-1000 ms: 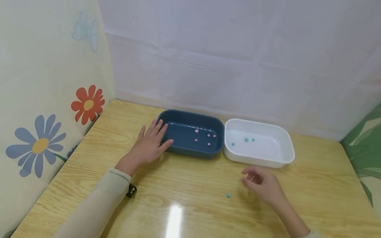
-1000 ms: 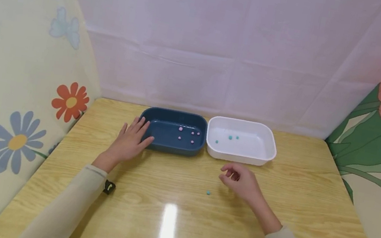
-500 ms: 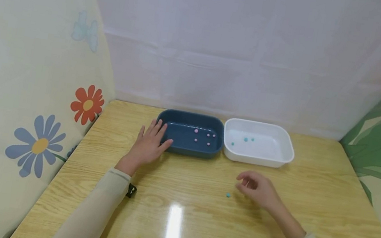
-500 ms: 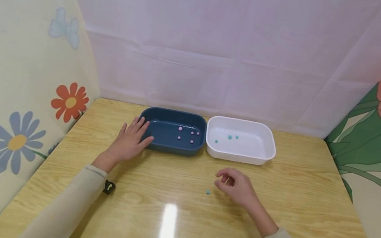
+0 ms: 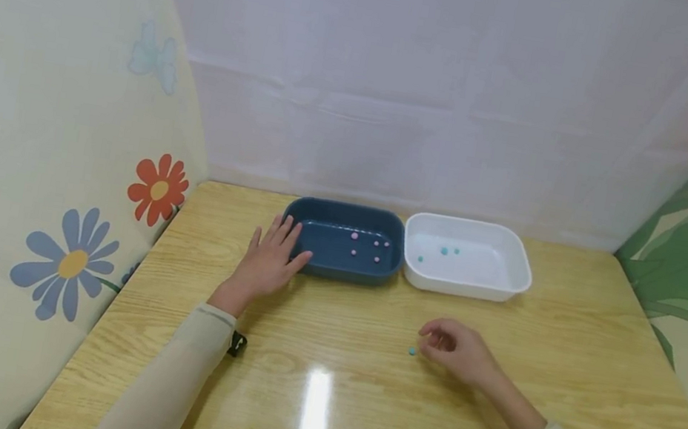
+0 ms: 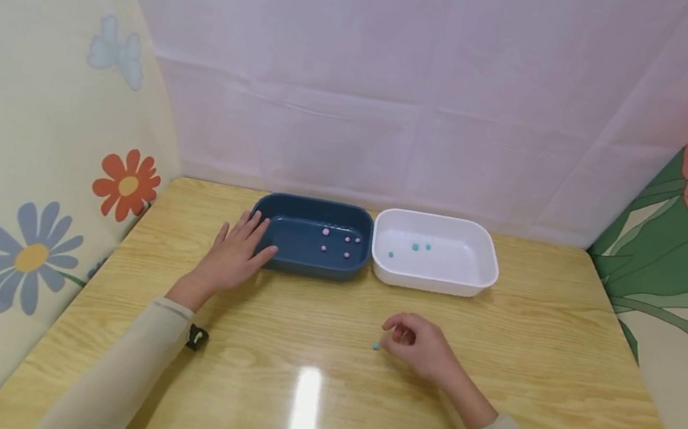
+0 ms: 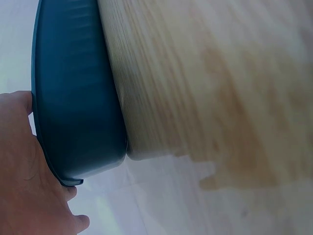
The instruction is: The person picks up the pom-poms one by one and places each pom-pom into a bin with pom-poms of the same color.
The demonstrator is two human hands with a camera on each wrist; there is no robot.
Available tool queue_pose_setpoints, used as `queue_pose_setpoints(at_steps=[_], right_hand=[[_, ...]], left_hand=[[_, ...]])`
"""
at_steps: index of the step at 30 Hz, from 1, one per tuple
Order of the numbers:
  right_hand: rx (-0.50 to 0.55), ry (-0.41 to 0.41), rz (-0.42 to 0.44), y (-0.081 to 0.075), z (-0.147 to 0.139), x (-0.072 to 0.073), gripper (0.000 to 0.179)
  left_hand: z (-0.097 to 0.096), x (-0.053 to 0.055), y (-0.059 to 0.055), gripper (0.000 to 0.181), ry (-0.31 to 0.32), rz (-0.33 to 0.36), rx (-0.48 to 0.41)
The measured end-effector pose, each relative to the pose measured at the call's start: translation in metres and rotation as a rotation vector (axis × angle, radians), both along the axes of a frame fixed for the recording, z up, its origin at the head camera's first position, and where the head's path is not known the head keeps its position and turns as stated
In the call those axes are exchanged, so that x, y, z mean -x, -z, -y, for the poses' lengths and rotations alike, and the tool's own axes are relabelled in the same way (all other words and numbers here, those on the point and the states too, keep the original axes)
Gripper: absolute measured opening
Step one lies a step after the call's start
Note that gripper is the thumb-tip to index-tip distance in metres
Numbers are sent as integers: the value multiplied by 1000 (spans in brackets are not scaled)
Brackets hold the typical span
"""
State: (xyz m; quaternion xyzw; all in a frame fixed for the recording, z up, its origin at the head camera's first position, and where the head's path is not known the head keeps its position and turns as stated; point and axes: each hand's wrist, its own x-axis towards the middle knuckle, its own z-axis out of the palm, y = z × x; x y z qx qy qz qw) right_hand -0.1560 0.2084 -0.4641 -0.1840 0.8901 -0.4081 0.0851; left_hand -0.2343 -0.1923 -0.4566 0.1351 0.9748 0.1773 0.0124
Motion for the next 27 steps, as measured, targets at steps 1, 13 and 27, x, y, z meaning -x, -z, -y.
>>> queue_pose_setpoints(at_steps=[1, 13, 27], right_hand=[[-4, -6, 6, 0, 0, 0, 20], [-62, -93, -5, 4, -1, -1, 26], [-135, -139, -68, 8, 1, 0, 28]], left_hand=[[0, 0, 0, 80, -1, 1, 0], [-1, 0, -2, 79, -1, 5, 1], [-1, 1, -3, 82, 6, 18, 16]])
